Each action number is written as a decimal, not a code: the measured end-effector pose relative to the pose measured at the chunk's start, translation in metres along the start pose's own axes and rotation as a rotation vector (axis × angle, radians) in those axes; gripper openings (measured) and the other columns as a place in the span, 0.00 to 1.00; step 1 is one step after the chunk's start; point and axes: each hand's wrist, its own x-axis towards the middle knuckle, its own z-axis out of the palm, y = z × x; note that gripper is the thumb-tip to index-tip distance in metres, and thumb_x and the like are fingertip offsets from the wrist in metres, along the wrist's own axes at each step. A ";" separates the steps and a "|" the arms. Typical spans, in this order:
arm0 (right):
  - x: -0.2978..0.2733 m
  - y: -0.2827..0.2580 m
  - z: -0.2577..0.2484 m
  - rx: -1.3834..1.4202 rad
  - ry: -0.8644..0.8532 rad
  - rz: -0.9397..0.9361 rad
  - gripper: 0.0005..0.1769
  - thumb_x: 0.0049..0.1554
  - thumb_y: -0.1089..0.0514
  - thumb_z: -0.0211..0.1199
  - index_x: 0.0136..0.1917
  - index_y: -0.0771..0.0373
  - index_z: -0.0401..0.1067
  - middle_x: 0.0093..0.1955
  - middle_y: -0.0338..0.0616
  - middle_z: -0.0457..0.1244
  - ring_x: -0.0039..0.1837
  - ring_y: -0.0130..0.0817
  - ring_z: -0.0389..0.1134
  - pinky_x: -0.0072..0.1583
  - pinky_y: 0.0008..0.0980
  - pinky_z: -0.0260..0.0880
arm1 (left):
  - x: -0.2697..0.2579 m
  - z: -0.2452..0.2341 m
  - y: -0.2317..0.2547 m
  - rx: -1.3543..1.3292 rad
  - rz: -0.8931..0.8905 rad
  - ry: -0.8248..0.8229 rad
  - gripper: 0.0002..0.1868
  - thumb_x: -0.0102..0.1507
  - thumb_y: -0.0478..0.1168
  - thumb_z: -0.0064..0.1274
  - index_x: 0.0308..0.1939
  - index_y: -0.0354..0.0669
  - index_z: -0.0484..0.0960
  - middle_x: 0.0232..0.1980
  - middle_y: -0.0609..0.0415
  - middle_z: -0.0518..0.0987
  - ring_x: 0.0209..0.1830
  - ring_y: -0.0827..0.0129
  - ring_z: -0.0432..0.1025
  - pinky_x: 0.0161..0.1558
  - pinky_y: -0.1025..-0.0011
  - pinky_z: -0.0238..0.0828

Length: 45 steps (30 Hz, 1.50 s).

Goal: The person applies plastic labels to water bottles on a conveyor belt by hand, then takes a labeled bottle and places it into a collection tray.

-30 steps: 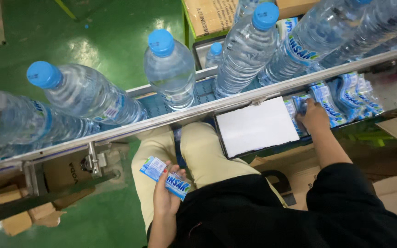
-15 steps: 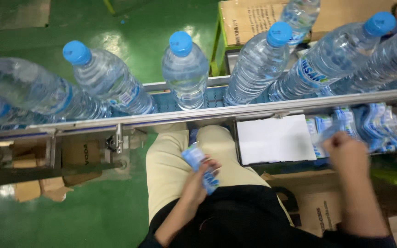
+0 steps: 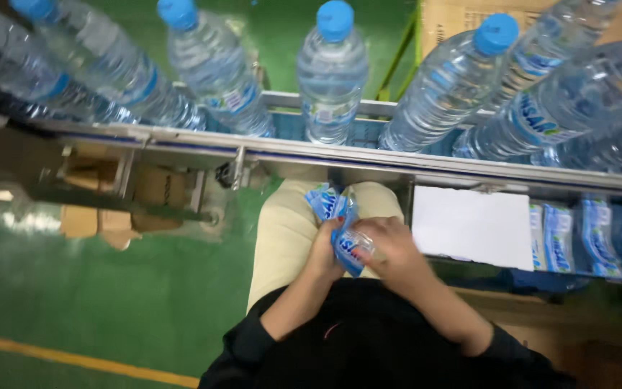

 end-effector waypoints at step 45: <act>0.189 -0.029 -0.135 -0.224 0.723 -0.273 0.25 0.82 0.57 0.58 0.43 0.73 0.70 0.37 0.50 0.55 0.43 0.41 0.55 0.49 0.46 0.52 | -0.029 -0.091 0.099 -0.303 0.228 -0.252 0.12 0.59 0.34 0.56 0.46 0.48 0.75 0.39 0.57 0.76 0.41 0.63 0.75 0.47 0.65 0.72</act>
